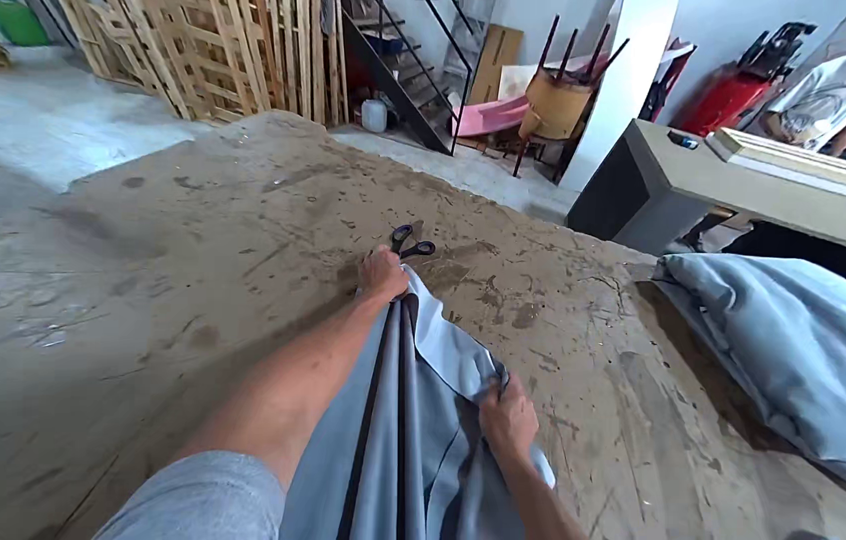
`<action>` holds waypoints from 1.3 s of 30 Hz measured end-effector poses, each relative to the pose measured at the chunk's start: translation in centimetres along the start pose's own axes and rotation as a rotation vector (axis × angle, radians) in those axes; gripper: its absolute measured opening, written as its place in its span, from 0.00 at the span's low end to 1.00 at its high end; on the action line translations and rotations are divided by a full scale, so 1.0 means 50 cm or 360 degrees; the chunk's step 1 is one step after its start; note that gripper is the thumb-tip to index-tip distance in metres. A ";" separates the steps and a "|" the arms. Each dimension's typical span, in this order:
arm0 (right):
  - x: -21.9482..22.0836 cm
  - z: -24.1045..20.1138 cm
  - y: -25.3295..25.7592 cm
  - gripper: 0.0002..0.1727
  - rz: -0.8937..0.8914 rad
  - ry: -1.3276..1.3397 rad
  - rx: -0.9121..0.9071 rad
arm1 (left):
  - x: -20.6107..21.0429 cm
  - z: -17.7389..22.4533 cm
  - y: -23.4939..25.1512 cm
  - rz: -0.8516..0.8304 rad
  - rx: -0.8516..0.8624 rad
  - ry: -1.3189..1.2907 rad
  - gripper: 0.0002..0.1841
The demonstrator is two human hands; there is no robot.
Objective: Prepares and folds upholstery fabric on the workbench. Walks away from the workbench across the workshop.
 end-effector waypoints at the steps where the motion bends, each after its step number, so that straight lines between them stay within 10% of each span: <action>1: 0.007 -0.008 0.029 0.20 0.0049 0.0026 -0.0053 | 0.020 0.010 0.022 -0.0026 -0.0051 0.0010 0.15; 6: 0.030 0.006 0.065 0.15 0.0216 0.0182 -0.0224 | 0.047 0.044 0.041 -0.0163 -0.0383 0.0128 0.19; 17: -0.026 0.055 0.001 0.15 -0.0242 0.0560 -0.0246 | 0.022 0.058 -0.157 -0.0405 0.0068 0.0246 0.16; 24: -0.160 0.308 -0.289 0.20 -0.0236 -0.0040 -0.0316 | 0.017 0.127 -0.556 -0.0594 0.0419 -0.0056 0.23; 29: -0.189 0.567 -0.551 0.15 0.0302 -0.0181 -0.0762 | 0.058 0.182 -0.943 -0.0672 0.0364 -0.0474 0.16; 34: -0.299 0.761 -0.789 0.22 0.0208 0.0198 -0.0447 | 0.072 0.300 -1.261 -0.0605 0.0473 -0.0981 0.11; 39: -0.451 1.033 -1.137 0.17 0.1165 0.0575 -0.0046 | 0.046 0.540 -1.575 -0.0890 0.0745 -0.1438 0.09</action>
Point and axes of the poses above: each hand's wrist, its own y-axis towards the middle knuckle, its own x-axis out of the palm, z = x × y, the point moved 3 cm from there along y, towards the middle knuckle, and after that the axes turned 7 degrees about -y, right-handed, at the moved point
